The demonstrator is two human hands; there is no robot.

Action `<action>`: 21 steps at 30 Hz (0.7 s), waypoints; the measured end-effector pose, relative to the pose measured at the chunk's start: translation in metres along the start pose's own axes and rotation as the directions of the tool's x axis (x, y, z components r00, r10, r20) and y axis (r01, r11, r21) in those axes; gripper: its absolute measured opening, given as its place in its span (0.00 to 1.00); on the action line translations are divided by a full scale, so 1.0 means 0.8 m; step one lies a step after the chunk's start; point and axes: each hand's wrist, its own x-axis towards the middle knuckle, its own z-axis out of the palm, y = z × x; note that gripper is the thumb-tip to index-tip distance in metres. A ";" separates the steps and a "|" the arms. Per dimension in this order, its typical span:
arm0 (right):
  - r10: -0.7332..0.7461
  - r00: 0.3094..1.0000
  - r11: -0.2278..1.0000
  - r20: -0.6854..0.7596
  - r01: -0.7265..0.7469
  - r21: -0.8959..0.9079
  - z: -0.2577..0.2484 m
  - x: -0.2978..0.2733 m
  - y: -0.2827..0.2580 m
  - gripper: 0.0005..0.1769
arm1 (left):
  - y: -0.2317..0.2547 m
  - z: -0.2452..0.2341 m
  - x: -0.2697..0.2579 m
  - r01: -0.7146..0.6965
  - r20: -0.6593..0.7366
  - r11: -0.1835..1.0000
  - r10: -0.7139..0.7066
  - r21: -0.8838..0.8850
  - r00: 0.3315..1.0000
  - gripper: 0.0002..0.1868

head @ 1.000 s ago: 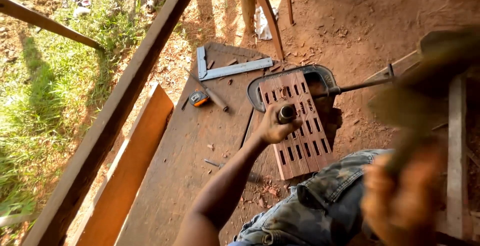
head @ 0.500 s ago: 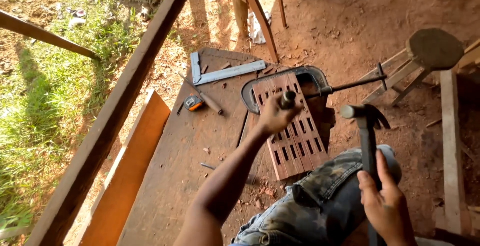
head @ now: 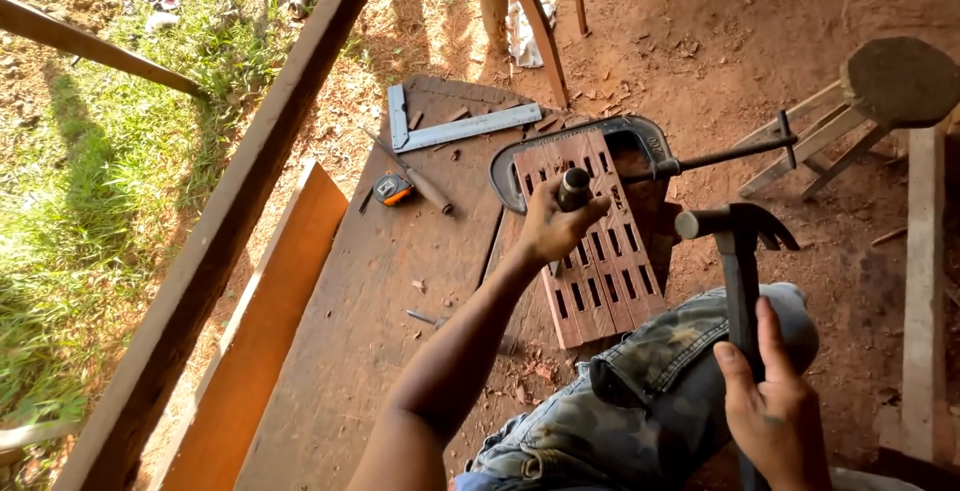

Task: Hammering a small cylindrical tool into a slotted wooden block that is clamped to a workbench.

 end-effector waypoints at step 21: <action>-0.092 0.995 0.995 -0.044 0.090 -0.044 0.006 -0.002 0.004 0.37 | 0.008 -0.008 -0.005 0.035 0.053 0.999 -0.035 0.004 0.998 0.15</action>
